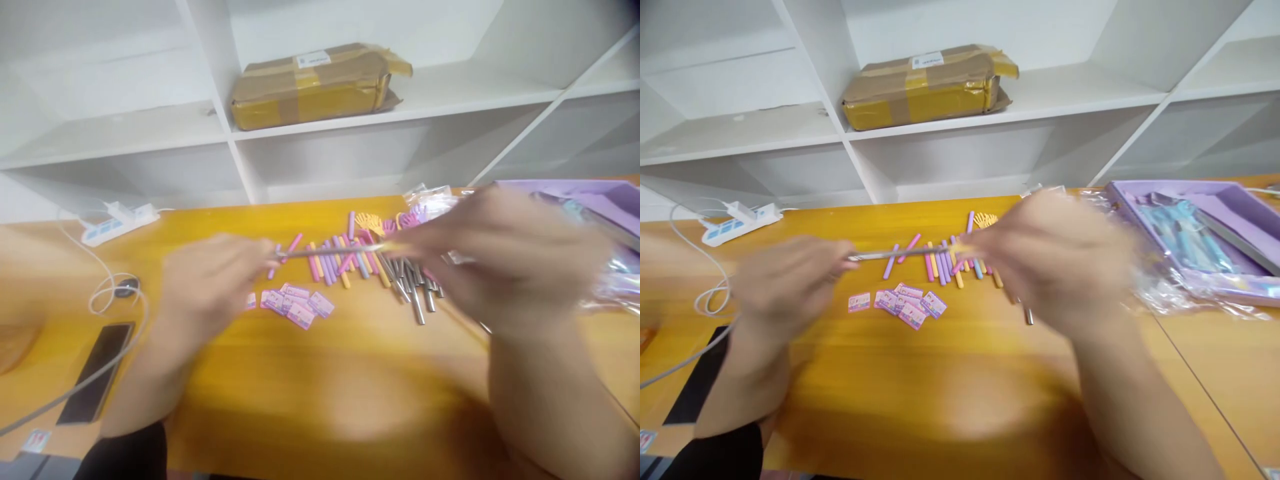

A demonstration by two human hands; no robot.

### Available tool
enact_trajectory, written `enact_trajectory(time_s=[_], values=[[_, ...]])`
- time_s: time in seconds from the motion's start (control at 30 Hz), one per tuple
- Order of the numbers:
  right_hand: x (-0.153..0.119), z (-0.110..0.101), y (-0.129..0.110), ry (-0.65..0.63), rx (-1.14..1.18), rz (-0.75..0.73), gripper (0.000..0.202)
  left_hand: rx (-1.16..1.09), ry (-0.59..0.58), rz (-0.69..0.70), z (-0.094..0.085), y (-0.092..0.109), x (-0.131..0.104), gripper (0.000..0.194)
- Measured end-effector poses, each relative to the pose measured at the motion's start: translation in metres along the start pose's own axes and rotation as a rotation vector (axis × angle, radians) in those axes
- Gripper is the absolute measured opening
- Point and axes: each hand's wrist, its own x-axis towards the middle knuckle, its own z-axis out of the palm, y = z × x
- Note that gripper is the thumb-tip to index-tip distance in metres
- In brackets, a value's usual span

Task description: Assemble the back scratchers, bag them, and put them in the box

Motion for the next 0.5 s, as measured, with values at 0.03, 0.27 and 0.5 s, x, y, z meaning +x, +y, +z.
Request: enact_trajectory(time_s=[0.03, 0.27, 0.5], values=[[0.004, 0.019, -0.017, -0.022, 0.085, -0.051, 0.013, -0.011, -0.044, 0.04, 0.009, 0.015, 0.003, 0.014], [0.005, 0.051, -0.044, -0.162, 0.042, 0.033, 0.01, -0.028, -0.104, 0.063, 0.031, 0.034, 0.004, 0.01], [0.006, 0.041, -0.037, -0.24, -0.002, 0.027, 0.011, -0.042, -0.167, 0.034, 0.028, 0.038, 0.011, 0.011]])
